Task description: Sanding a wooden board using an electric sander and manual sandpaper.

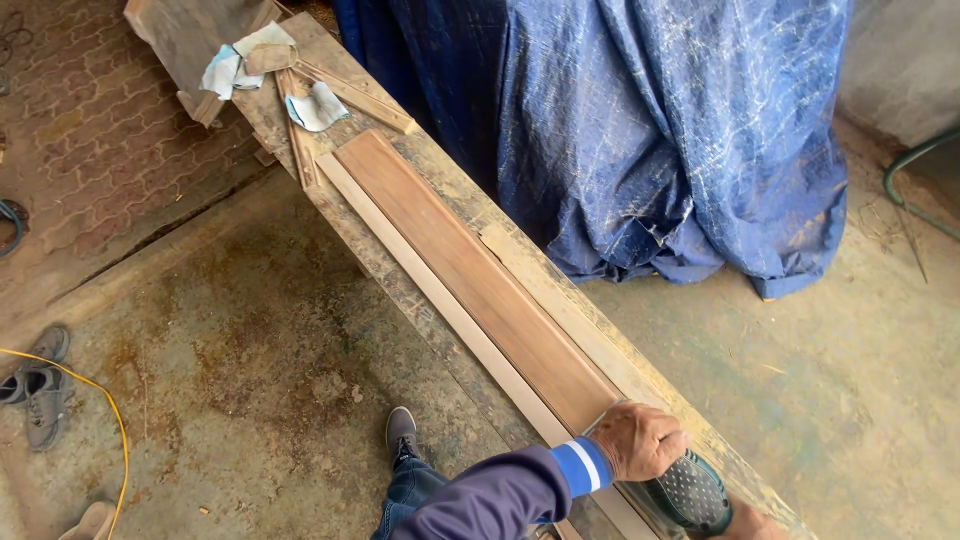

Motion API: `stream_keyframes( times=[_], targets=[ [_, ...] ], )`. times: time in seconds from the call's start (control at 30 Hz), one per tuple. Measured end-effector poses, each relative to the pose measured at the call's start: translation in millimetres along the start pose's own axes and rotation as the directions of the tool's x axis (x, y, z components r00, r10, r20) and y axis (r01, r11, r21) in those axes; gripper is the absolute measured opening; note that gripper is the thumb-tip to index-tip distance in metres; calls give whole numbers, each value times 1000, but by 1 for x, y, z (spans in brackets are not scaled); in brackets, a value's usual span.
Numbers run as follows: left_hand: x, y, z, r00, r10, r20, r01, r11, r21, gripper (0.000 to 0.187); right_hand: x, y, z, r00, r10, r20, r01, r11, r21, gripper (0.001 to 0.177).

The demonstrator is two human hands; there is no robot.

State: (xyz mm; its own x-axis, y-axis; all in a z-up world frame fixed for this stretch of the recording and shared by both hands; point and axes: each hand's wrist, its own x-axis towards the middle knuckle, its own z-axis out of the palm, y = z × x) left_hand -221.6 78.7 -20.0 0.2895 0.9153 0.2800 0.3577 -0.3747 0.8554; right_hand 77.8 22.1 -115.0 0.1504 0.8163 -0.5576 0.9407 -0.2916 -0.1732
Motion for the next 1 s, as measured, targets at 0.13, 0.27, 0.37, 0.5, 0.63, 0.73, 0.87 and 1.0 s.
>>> stream_keyframes(
  times=[0.13,0.27,0.37,0.5,0.63,0.73,0.87,1.0],
  targets=[
    [9,-40,-53,999,18,-38,-19,1000,-7,35,-24,-146,-54,997,15,76,-10,997,-72,67],
    [16,-80,-108,998,15,-63,-12,998,58,34,-30,-234,-63,995,72,61,-63,987,-147,60],
    [24,-106,-152,989,73,-131,-58,992,112,32,-27,-293,-66,999,-43,0,43,996,-74,53],
    [36,-127,-215,992,37,-123,-6,969,246,33,-21,-367,-67,999,-37,-20,35,995,-89,54],
    [45,-147,-263,997,-46,-62,63,945,320,36,-13,-424,-65,999,-35,-33,34,999,-35,46],
    [49,-182,-275,989,34,-145,10,955,297,35,-11,-463,-70,999,42,10,-42,997,-59,44],
    [60,-198,-312,989,25,-146,14,965,262,35,-1,-499,-74,1000,19,15,-19,999,-26,40],
    [72,-213,-348,988,34,-151,0,976,220,32,13,-537,-81,1000,6,28,-6,1000,-21,41]
  ],
)
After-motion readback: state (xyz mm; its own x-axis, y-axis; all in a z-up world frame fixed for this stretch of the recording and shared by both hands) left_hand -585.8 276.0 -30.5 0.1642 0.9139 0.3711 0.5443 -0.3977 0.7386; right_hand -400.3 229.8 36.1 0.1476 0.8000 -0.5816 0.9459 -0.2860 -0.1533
